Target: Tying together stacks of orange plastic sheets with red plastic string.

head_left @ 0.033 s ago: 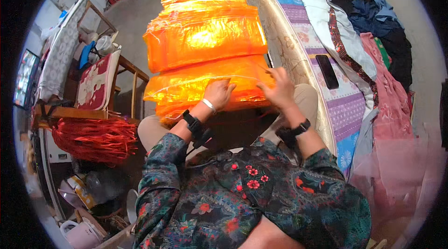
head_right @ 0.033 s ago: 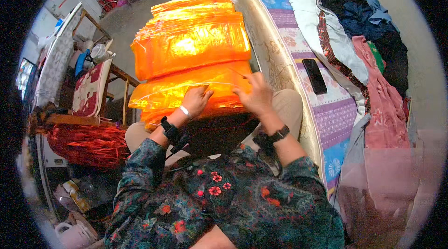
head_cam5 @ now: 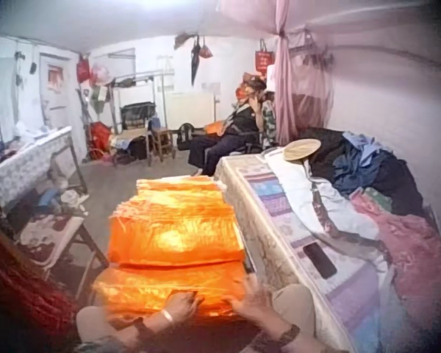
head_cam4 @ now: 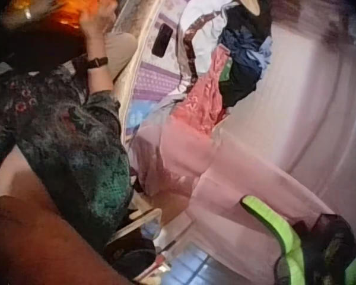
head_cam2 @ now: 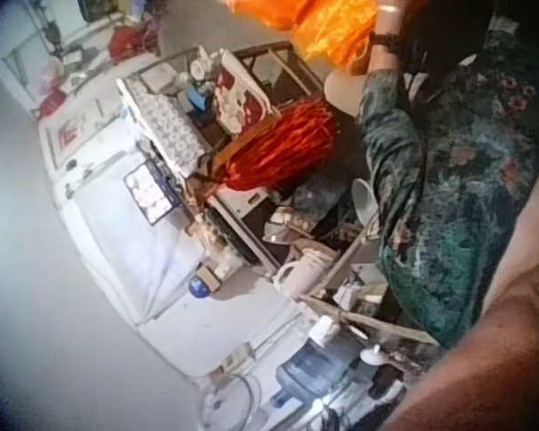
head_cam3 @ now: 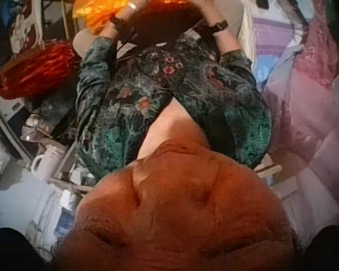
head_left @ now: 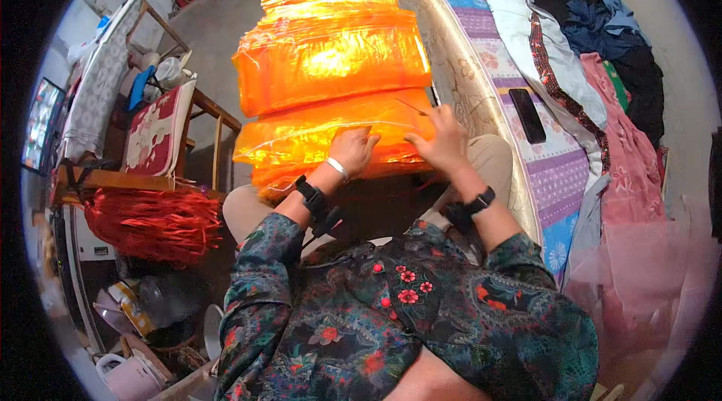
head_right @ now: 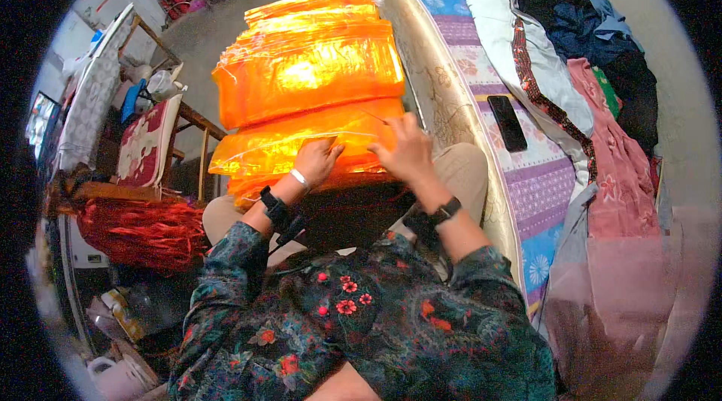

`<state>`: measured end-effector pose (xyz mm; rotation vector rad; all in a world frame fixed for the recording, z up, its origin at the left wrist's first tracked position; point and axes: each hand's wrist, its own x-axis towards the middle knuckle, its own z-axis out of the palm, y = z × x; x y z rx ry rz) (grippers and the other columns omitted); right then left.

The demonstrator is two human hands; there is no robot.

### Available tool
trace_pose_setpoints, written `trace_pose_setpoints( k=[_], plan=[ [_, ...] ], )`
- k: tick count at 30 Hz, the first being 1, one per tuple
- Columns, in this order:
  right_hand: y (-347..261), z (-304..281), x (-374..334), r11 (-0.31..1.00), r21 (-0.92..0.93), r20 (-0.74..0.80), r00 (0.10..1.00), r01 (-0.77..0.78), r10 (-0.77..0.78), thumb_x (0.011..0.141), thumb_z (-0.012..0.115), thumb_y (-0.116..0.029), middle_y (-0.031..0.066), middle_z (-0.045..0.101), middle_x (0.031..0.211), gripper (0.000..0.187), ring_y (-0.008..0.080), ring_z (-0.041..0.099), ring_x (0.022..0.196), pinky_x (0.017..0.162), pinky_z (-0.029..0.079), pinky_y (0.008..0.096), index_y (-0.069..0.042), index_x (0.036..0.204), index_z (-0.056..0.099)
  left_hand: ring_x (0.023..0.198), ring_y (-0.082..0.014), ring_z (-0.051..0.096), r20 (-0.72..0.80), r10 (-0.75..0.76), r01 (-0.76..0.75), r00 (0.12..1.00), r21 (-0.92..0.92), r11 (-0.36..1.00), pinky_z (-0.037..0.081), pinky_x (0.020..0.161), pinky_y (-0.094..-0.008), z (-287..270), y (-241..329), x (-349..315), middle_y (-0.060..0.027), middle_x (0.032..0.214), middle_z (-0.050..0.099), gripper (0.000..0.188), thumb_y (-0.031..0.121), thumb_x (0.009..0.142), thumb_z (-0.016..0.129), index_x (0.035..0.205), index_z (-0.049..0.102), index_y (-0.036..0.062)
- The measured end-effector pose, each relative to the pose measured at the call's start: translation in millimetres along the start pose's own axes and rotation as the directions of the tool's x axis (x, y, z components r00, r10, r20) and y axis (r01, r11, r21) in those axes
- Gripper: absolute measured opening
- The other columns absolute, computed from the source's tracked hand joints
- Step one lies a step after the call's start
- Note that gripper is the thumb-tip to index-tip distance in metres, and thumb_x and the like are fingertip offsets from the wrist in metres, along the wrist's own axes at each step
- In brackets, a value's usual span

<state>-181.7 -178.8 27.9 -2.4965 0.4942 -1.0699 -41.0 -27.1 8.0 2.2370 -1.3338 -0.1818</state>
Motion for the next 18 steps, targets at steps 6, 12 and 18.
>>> trace_pose_setpoints(
  k=[6, 12, 18],
  plan=[
    [59, 13, -11, 0.943, -0.33, 0.298, 0.941, -0.054, 0.158, 0.071, 0.051, -0.012, 0.0141, 0.053, 0.073, 0.009, 0.0332, 0.055, 0.066, 0.058, 0.044, 0.0425, -0.008, 0.077, 0.057, 0.071, -0.0328, 0.06, 0.317, -0.356, 0.115, 0.879, 0.584, 0.803, 0.046, 0.065, -0.0444, -29, -115, -23, -0.0181, 0.08, 0.061, 0.026, 0.026, 0.081, 0.045, 0.09, 0.062, 0.0085],
    [72, 19, -51, 0.932, -0.36, 0.509, 0.829, -0.039, 0.231, 0.071, 0.048, -0.01, 0.0153, 0.059, 0.07, 0.01, 0.0334, 0.059, 0.067, 0.057, 0.045, 0.0444, -0.008, 0.076, 0.056, 0.081, -0.03, 0.058, 0.089, -0.28, 0.203, 0.956, 0.49, 0.848, 0.046, 0.072, -0.0402, -4, -163, -123, -0.0136, 0.096, 0.059, 0.03, 0.028, 0.086, 0.039, 0.104, 0.055, 0.01],
    [62, 18, -51, 0.963, -0.197, 0.404, 0.88, -0.182, 0.248, 0.068, 0.051, -0.009, 0.0158, 0.059, 0.074, 0.021, 0.0342, 0.058, 0.072, 0.062, 0.045, 0.0441, -0.01, 0.089, 0.056, 0.081, -0.0339, 0.056, -0.09, -0.372, 0.383, 0.924, 0.182, 0.906, 0.043, 0.07, -0.0421, -13, -157, -141, -0.0193, 0.084, 0.059, 0.022, 0.016, 0.082, 0.044, 0.088, 0.06, 0.0022]
  ],
)
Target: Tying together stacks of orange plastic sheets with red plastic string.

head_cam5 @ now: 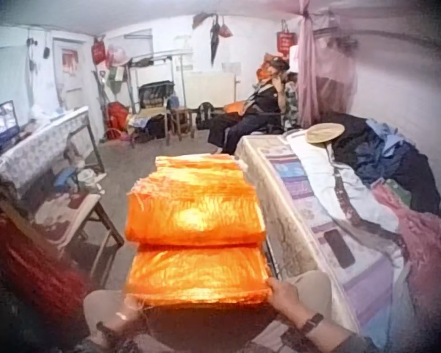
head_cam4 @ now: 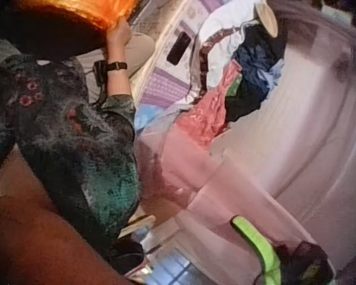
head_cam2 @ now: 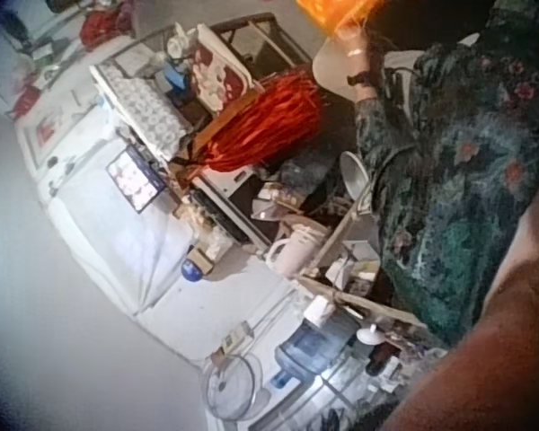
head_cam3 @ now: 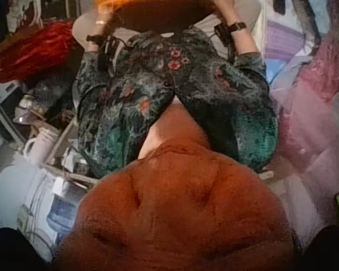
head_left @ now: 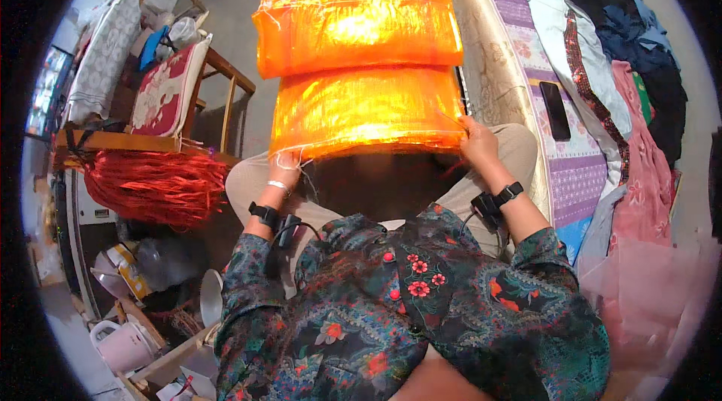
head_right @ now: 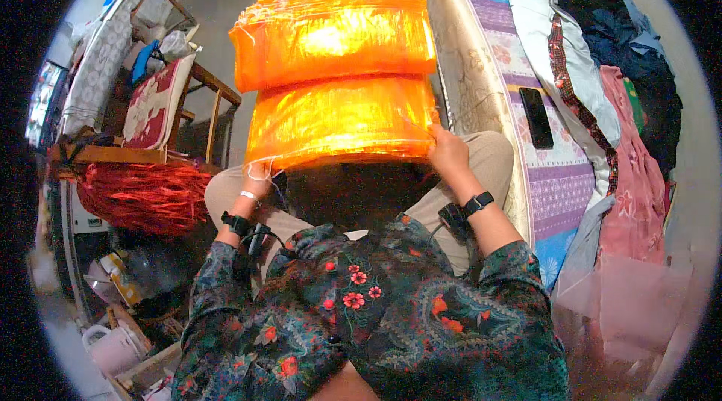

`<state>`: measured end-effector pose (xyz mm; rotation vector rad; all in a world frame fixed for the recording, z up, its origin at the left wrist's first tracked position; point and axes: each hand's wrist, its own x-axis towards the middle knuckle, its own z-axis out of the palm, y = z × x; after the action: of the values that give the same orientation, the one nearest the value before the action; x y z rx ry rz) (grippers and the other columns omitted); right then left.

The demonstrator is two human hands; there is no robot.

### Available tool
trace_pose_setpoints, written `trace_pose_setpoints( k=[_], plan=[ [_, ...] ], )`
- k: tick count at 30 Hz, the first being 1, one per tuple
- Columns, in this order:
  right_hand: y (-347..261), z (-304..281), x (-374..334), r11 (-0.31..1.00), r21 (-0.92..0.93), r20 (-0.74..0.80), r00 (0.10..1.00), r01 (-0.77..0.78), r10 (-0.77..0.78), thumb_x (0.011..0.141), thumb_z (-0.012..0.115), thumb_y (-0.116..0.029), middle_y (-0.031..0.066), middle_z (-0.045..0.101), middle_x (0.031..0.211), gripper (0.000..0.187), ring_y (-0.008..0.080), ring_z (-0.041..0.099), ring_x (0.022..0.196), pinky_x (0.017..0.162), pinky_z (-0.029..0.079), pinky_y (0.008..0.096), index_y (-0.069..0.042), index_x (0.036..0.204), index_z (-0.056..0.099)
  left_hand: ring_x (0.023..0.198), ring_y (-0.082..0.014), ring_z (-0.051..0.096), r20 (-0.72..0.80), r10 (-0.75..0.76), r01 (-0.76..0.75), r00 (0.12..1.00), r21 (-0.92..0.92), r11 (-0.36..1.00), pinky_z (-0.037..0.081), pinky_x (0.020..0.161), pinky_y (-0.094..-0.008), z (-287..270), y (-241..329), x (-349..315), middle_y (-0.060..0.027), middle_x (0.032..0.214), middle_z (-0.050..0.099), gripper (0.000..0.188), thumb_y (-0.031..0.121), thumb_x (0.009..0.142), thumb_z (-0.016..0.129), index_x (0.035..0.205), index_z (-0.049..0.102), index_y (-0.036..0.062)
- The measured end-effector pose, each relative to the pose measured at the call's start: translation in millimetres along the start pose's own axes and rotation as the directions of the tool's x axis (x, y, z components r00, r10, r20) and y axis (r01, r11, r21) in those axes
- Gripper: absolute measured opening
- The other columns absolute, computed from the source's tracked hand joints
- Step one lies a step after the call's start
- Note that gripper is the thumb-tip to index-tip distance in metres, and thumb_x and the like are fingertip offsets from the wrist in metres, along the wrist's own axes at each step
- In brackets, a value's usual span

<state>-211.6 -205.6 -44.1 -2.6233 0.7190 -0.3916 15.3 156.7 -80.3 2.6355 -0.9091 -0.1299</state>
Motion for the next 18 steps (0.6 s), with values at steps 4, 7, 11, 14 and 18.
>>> trace_pose_setpoints(
  k=[4, 7, 11, 14, 18],
  plan=[
    [-5, 0, 1, 0.972, 0.139, 0.031, 0.982, -0.191, 0.189, 0.069, 0.053, -0.009, 0.0161, 0.06, 0.077, 0.025, 0.033, 0.058, 0.074, 0.064, 0.045, 0.0425, -0.01, 0.094, 0.055, 0.073, -0.0327, 0.056, -0.125, 0.086, -0.072, 0.988, 0.115, 0.991, 0.043, 0.064, -0.0394, -49, 44, -15, -0.0163, 0.076, 0.058, 0.009, 0.007, 0.074, 0.054, 0.077, 0.061, 0.0035],
    [-1, 1, 2, 0.946, 0.215, 0.03, 0.97, -0.241, 0.24, 0.069, 0.053, -0.01, 0.0161, 0.06, 0.079, 0.026, 0.0325, 0.058, 0.075, 0.064, 0.045, 0.0414, -0.01, 0.095, 0.055, 0.07, -0.0292, 0.055, -0.377, 0.113, -0.212, 0.919, -0.23, 0.95, 0.043, 0.066, -0.0342, -121, 127, -15, -0.0141, 0.071, 0.056, 0.006, 0.005, 0.072, 0.056, 0.076, 0.059, 0.0016],
    [24, -2, -7, 0.942, 0.232, -0.001, 0.969, -0.241, 0.248, 0.07, 0.052, -0.01, 0.0153, 0.06, 0.079, 0.025, 0.0326, 0.058, 0.074, 0.064, 0.046, 0.0402, -0.01, 0.095, 0.056, 0.085, -0.0215, 0.053, -0.689, 0.367, -0.698, 0.624, -0.281, 0.659, 0.042, 0.075, -0.0305, -222, 224, -32, -0.0114, 0.087, 0.055, 0.016, 0.0, 0.075, 0.05, 0.09, 0.052, 0.0024],
    [21, 10, -3, 0.949, 0.252, -0.035, 0.978, -0.19, 0.205, 0.07, 0.052, -0.011, 0.0147, 0.061, 0.079, 0.025, 0.0321, 0.058, 0.074, 0.064, 0.046, 0.0393, -0.01, 0.094, 0.057, 0.101, -0.0193, 0.041, -0.817, 0.443, -0.825, 0.369, -0.068, 0.561, 0.037, 0.082, -0.037, -276, 244, -69, -0.0026, 0.108, 0.043, 0.028, 0.022, 0.081, 0.052, 0.106, 0.041, 0.0136],
    [14, 13, -4, 0.947, 0.247, -0.015, 0.976, -0.206, 0.216, 0.07, 0.054, -0.014, 0.0138, 0.061, 0.08, 0.024, 0.0305, 0.059, 0.075, 0.064, 0.046, 0.0377, -0.012, 0.093, 0.058, 0.119, -0.0154, 0.031, -0.826, 0.471, -0.944, 0.31, -0.328, 0.047, 0.031, 0.093, -0.0432, -291, 249, -78, 0.0025, 0.13, 0.035, 0.048, 0.023, 0.082, 0.054, 0.126, 0.035, 0.0186]
  ],
)
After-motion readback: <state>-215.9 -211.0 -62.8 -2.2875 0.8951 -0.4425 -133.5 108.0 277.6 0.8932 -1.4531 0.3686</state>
